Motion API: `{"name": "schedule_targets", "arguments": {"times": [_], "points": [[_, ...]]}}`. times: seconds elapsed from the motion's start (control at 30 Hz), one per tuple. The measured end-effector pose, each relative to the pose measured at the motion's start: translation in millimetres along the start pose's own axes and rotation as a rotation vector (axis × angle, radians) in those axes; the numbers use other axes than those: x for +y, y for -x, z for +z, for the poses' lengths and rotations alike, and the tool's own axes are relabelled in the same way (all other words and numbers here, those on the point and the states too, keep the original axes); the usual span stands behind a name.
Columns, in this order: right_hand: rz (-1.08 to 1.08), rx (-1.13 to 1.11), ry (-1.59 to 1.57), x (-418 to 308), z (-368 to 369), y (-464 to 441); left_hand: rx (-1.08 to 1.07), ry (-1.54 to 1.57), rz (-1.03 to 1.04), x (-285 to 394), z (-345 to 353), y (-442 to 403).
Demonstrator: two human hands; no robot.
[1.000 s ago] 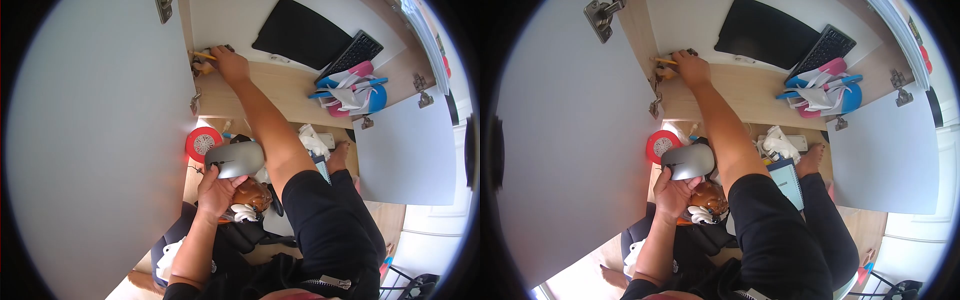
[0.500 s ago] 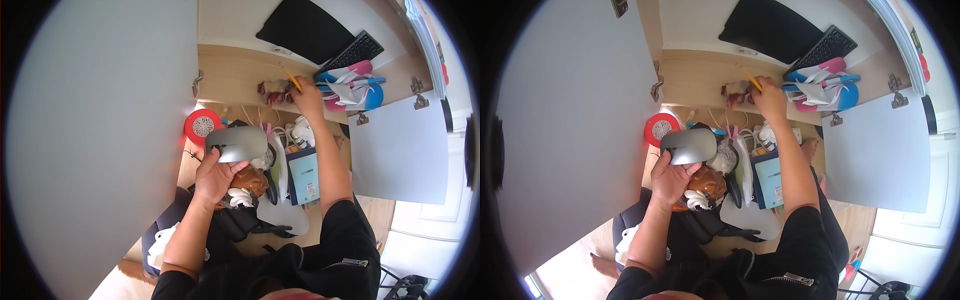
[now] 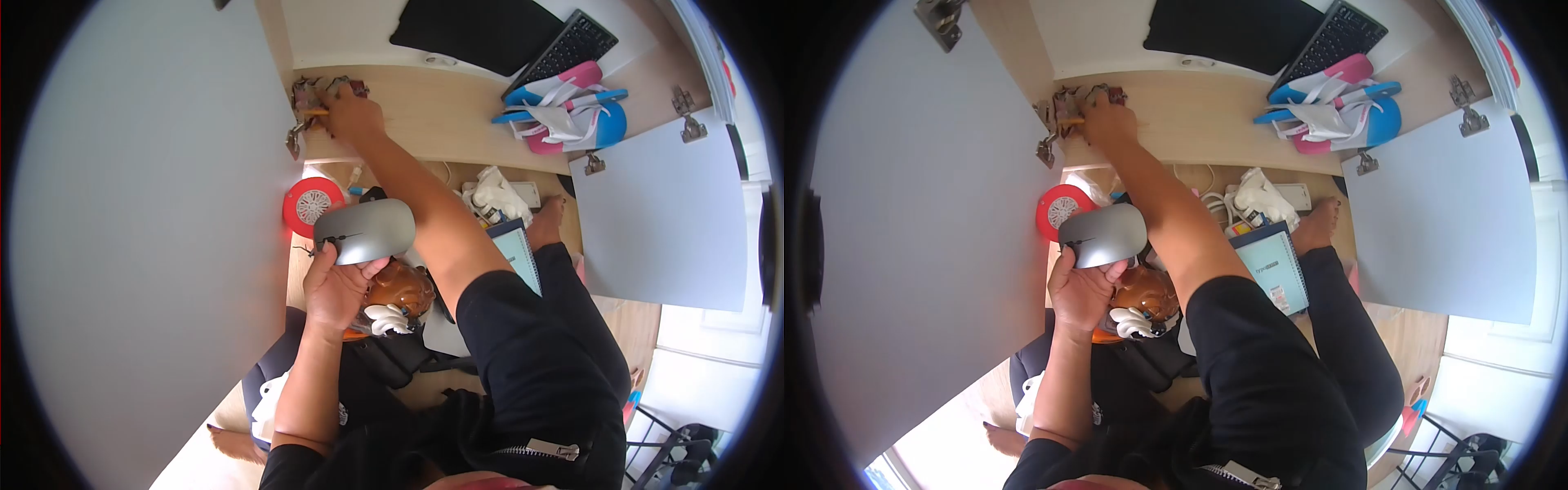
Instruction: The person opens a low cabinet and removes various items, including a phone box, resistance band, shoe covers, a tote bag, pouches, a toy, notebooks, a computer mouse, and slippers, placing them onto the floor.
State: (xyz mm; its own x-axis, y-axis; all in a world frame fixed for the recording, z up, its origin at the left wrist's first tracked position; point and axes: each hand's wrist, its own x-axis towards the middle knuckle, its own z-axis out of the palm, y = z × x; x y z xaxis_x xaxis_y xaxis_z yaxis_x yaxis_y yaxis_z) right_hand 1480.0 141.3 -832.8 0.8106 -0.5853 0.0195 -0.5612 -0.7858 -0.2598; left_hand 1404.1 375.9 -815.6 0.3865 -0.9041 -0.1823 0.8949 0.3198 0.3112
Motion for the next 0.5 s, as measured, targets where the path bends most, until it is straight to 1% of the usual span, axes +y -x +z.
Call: {"name": "schedule_targets", "arguments": {"times": [0.07,0.13,0.2,0.23,0.27,0.33,0.37,0.43,0.47,0.5], "points": [[0.035,0.025,-0.017,16.7,4.1,-4.2,-0.018,0.003,-0.001,0.9,-2.7,-0.1],[0.148,0.086,0.154,50.6,-2.1,10.4,-0.016,0.012,-0.003,0.8,-2.5,0.9],[0.229,0.211,0.309,108.2,5.1,27.7,-0.015,0.036,0.001,-1.5,-0.3,2.1],[0.238,0.291,0.268,132.5,-7.0,45.2,-0.026,0.034,0.012,-1.7,2.2,3.3],[0.383,0.155,0.240,139.9,-32.9,62.1,-0.038,0.028,0.022,-1.8,4.0,4.2],[0.488,0.088,0.192,167.2,-41.4,72.6,-0.054,0.003,0.004,-2.8,5.0,3.7],[0.488,0.092,0.195,171.0,-39.6,79.1,-0.067,-0.024,-0.002,-3.7,5.5,3.5],[0.306,0.031,0.367,159.4,-40.4,106.2,-0.074,-0.052,0.000,-4.7,4.7,2.5],[0.313,0.032,0.363,154.8,-42.2,122.2,-0.057,-0.073,0.004,-4.3,2.8,2.1],[0.298,-0.087,0.330,148.3,-51.7,139.0,-0.039,-0.091,0.012,-3.6,1.9,1.1]]}}
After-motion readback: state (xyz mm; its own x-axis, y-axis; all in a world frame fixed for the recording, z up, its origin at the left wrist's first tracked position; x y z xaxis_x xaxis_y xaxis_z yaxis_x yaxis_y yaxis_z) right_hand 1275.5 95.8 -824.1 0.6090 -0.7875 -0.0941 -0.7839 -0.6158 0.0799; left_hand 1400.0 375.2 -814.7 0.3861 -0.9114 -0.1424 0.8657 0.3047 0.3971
